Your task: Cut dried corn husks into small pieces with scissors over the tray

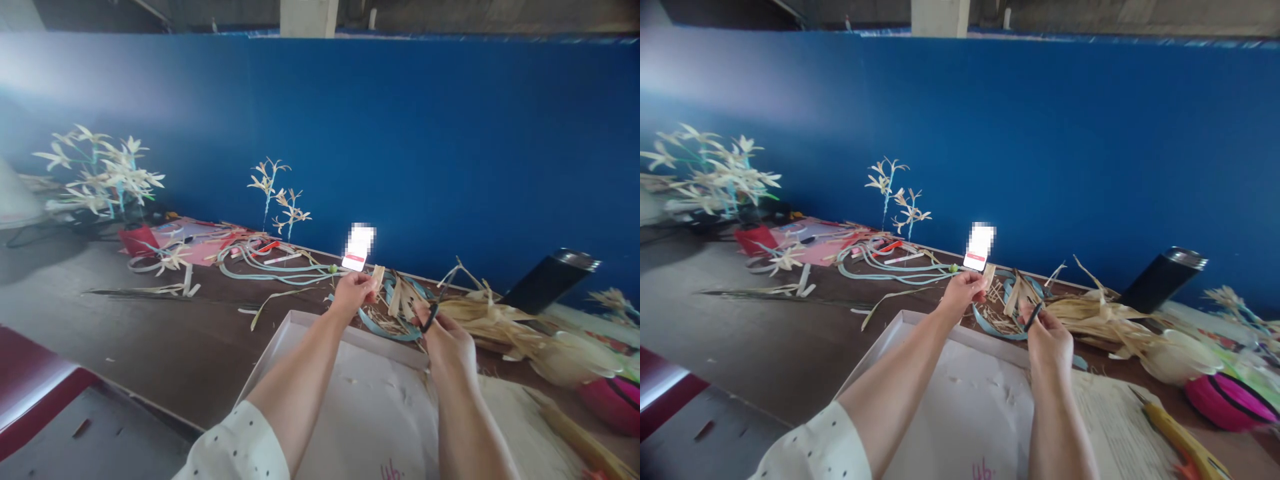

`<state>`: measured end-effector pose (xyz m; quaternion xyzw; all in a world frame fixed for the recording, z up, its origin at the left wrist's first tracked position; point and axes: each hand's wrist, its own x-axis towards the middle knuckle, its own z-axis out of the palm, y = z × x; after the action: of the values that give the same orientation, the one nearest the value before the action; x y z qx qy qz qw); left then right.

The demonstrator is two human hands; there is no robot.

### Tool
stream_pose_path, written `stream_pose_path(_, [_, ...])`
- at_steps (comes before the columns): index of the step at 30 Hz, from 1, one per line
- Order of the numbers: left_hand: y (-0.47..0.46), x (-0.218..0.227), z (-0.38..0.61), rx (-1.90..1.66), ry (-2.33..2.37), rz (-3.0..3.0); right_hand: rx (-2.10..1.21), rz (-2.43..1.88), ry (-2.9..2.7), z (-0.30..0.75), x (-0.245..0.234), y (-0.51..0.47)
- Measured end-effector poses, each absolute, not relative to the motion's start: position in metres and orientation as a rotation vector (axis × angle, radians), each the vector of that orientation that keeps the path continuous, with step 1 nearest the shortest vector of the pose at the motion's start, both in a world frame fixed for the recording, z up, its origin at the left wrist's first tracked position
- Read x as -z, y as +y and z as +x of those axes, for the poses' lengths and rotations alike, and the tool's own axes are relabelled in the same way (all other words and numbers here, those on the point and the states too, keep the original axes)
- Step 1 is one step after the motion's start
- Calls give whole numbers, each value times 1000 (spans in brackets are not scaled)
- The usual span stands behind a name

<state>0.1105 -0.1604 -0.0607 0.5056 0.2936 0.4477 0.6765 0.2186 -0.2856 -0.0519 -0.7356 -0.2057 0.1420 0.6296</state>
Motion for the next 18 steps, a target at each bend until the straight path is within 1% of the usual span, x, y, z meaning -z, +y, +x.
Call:
stream_pose_path(4, [-160, 63, 112, -938, 687, 1187, -384, -1602, -486, 217, 54, -284])
stream_pose_path(8, [-163, 62, 111, -905, 745, 1219, -756, -1233, -405, 215, 48, -285])
stream_pose_path(10, [-165, 62, 111, -902, 750, 1234, -878, -1083, -351, 215, 45, -285])
stream_pose_path(12, [-166, 64, 112, -891, 753, 1257, -866, -1046, -320, 214, 44, -286])
stream_pose_path(18, [-172, 65, 118, -811, 649, 1294, -589, -1197, -379, 213, 51, -282])
